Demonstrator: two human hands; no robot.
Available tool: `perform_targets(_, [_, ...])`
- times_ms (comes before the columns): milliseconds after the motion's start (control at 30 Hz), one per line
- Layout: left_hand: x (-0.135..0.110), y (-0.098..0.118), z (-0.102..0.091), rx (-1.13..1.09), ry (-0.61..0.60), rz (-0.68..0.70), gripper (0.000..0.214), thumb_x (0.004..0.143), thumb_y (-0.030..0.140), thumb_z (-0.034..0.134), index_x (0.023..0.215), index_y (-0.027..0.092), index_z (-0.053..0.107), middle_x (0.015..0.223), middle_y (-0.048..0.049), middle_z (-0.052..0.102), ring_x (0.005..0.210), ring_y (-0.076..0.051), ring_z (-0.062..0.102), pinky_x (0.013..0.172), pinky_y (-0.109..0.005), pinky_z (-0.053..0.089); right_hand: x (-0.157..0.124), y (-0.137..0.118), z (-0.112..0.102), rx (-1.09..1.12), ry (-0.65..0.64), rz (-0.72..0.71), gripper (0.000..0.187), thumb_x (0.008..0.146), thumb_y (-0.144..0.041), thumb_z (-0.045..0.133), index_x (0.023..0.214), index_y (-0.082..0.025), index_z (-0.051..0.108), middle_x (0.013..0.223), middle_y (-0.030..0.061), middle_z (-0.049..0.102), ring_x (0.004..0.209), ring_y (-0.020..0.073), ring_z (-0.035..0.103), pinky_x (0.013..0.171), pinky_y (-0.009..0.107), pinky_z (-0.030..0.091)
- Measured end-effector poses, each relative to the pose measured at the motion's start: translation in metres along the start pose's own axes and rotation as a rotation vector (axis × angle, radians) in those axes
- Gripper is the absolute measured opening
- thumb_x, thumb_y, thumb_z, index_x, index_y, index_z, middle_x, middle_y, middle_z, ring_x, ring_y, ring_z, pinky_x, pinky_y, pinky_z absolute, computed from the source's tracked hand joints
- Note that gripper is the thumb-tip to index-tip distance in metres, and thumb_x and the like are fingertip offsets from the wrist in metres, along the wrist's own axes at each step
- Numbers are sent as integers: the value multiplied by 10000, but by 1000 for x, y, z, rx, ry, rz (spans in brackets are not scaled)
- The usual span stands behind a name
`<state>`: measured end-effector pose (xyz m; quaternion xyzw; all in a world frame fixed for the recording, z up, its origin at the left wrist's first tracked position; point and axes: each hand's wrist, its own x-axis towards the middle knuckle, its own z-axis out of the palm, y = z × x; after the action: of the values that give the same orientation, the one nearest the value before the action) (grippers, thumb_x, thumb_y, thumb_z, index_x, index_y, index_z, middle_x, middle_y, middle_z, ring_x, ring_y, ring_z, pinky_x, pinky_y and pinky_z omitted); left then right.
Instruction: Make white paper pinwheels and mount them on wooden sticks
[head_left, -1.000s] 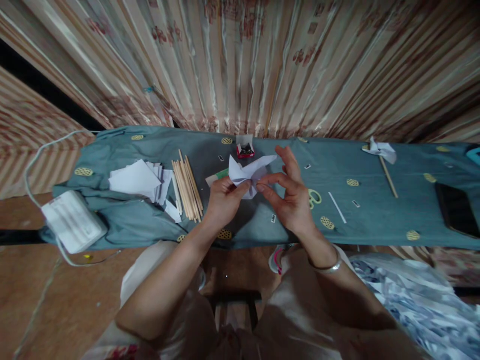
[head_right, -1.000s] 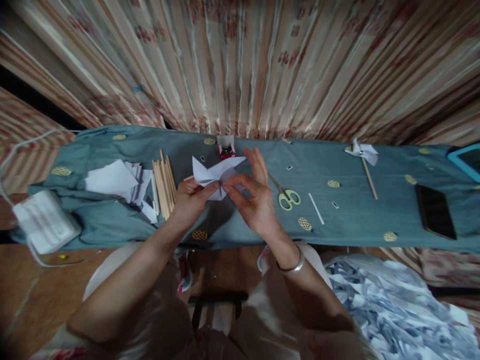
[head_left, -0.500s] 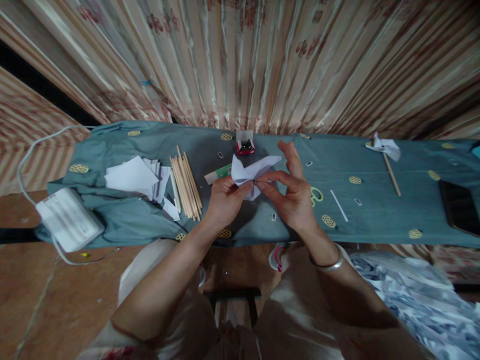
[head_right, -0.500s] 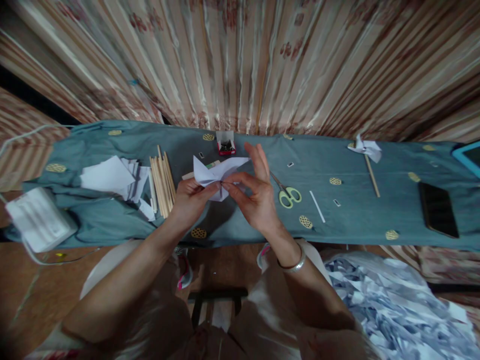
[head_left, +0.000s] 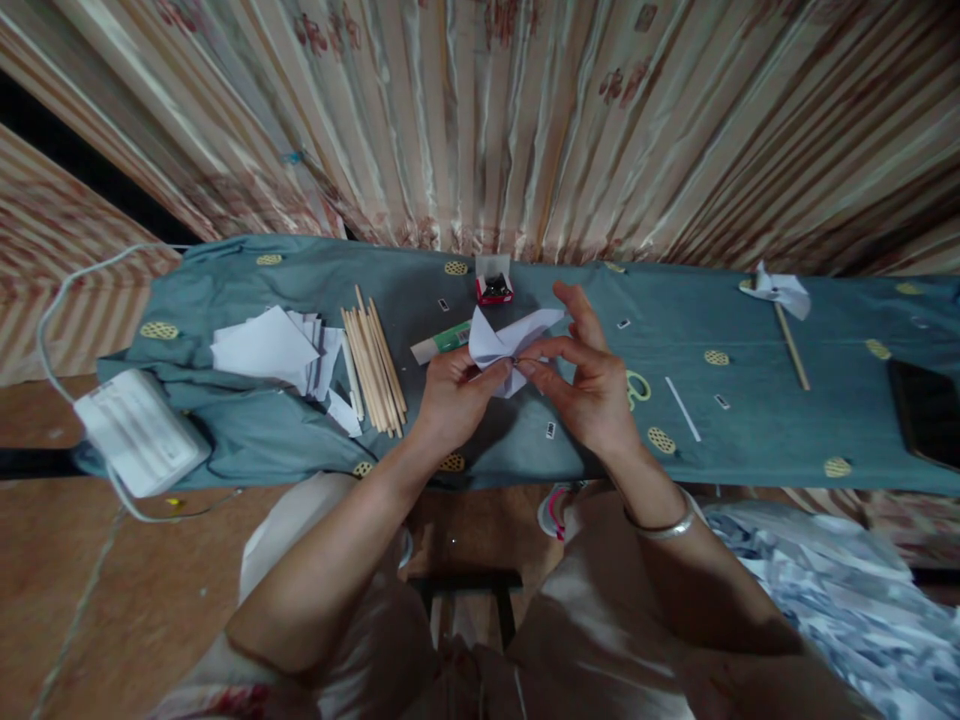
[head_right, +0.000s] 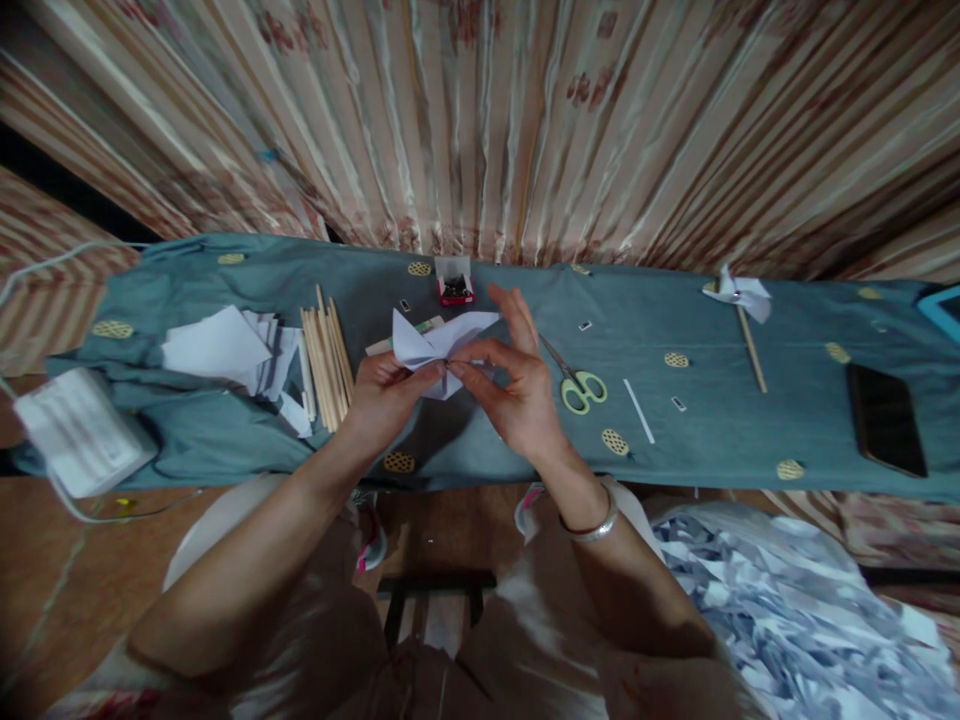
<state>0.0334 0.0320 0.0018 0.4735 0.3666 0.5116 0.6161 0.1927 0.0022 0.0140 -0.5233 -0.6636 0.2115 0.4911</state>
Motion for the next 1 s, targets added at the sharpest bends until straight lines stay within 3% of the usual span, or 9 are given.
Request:
perform_targets(533, [0,-2,0,8,-1,-10,180,672,340,805,699,174,744,662,18,685,600,-104,567,623,-237,468,0,2,0,-20,2,-14,57,850,-318,703,857,-271,736,1551,-40,439,1514,261,259,1250,500,184])
perform_targets(1000, [-2,0,1,110,6,28,191,699,356,768,695,172,719,656,8,677,596,-120,561,624,-251,465,0,0,1,-3,2,36,53,844,-323,711,834,-272,720,1543,-36,451,1513,272,259,1228,542,216])
